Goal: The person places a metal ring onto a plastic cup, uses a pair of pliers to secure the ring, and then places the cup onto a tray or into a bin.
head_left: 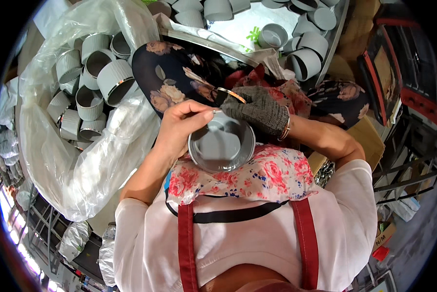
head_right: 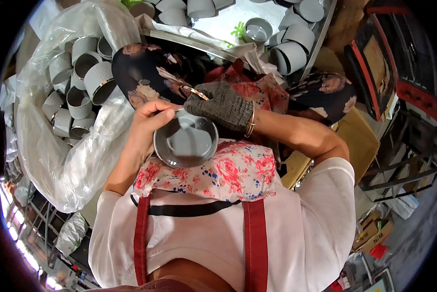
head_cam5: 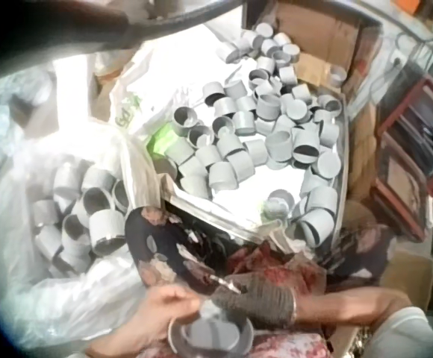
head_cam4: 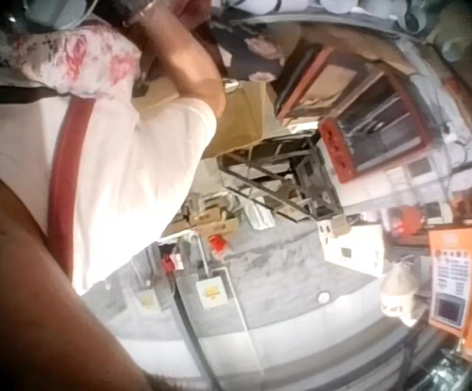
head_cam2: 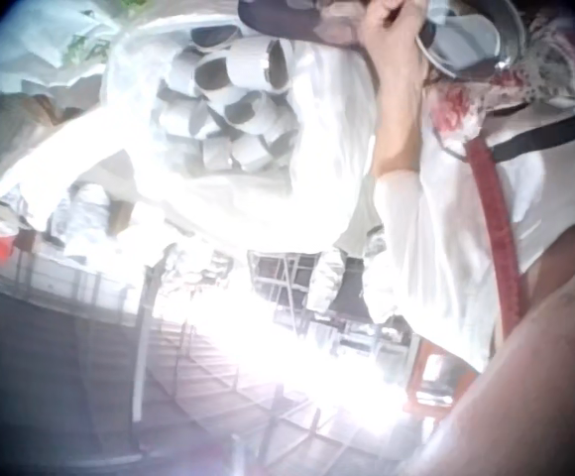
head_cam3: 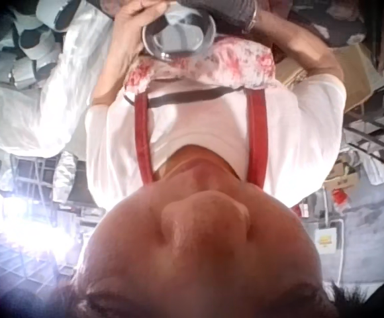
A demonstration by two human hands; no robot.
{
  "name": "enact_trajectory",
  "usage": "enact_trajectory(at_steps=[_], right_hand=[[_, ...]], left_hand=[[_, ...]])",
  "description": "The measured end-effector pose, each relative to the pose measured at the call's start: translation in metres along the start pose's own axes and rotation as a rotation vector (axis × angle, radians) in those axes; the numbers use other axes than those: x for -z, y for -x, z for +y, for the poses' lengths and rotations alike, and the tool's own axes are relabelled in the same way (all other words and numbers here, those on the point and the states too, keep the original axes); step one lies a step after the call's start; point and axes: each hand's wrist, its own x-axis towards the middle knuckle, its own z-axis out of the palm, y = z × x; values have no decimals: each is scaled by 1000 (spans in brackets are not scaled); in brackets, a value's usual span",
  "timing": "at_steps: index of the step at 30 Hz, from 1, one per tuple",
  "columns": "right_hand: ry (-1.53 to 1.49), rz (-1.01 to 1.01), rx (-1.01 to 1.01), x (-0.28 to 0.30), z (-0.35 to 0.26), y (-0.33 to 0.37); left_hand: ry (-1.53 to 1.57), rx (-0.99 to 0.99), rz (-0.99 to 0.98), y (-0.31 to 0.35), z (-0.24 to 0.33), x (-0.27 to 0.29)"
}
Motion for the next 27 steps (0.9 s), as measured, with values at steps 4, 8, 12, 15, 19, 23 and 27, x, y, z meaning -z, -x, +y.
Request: enact_trajectory(at_steps=[4, 8, 12, 15, 19, 23, 27], right_hand=[[562, 254, 298, 56, 49, -36], [1174, 300, -55, 93, 170, -73], [833, -206, -630, 87, 287, -56], [792, -316, -639, 76, 330, -47], [845, -351, -764, 83, 311, -67], [761, -277, -395, 103, 212, -80], [223, -407, -105, 116, 89, -61]], left_hand=[[-625, -351, 309, 15, 14, 25], [-690, -718, 1181, 46, 50, 84], [-807, -871, 1807, 87, 88, 124], [-717, -925, 1529, 80, 82, 119], [-713, -827, 1018, 28, 63, 92], [-662, -717, 473, -16, 61, 57], [-810, -1115, 12, -54, 69, 20]])
